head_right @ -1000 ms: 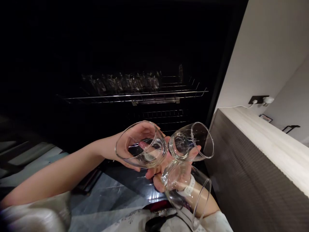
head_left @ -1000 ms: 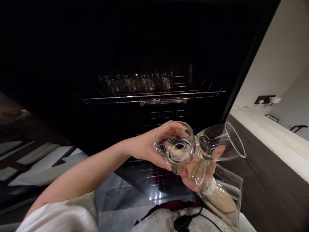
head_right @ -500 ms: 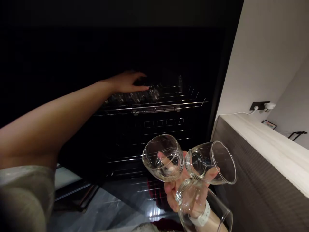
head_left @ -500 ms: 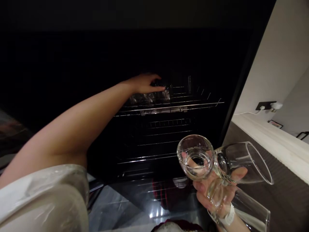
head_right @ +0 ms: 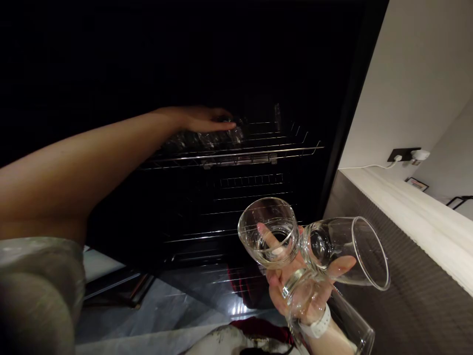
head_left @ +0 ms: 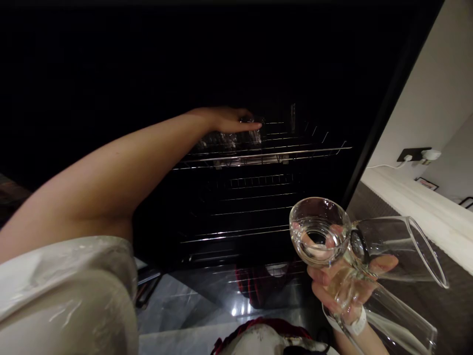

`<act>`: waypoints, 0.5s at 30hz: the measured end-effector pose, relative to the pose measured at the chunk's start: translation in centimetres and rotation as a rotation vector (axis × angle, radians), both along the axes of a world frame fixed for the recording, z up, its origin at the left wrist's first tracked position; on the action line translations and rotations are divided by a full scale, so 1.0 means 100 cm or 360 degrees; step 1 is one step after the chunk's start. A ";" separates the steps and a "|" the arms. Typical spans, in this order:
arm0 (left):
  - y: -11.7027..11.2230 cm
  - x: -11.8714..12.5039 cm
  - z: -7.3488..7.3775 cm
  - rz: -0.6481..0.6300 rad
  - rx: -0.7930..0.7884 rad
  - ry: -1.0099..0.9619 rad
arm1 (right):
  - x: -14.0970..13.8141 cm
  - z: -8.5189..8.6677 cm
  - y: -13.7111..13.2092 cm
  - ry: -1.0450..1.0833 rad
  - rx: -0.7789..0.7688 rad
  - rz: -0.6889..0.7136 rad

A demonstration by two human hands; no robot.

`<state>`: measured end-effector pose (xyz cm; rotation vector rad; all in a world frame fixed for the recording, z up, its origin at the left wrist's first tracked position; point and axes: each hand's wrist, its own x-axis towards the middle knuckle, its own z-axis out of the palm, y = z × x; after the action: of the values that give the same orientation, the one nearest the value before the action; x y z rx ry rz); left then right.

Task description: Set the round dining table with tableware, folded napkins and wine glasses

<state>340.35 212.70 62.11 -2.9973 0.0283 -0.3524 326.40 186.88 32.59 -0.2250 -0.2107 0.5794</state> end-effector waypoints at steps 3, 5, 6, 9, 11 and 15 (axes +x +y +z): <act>-0.001 0.005 -0.001 0.0028 0.0007 -0.0013 | -0.002 -0.002 -0.001 -0.0048 0.0071 -0.0014; -0.002 0.007 -0.003 0.0014 0.0040 -0.0045 | -0.002 -0.004 -0.001 -0.0079 0.0167 -0.0047; -0.003 0.008 -0.003 -0.0010 0.0050 -0.0064 | -0.002 -0.005 -0.002 -0.0106 0.0217 -0.0051; -0.007 0.006 -0.004 -0.0057 0.0058 -0.0113 | 0.001 -0.008 -0.006 -0.0252 0.0331 0.0040; -0.011 0.000 -0.003 -0.0021 0.0085 -0.0135 | 0.004 -0.010 -0.009 -0.0365 0.0369 0.0165; -0.026 -0.035 0.002 -0.0032 0.0157 -0.0248 | 0.004 -0.010 -0.016 -0.0368 0.0295 0.0255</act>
<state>336.87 210.13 62.34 -2.8653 0.0593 -0.5679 326.77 185.30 31.62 -0.0948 -0.5074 0.6886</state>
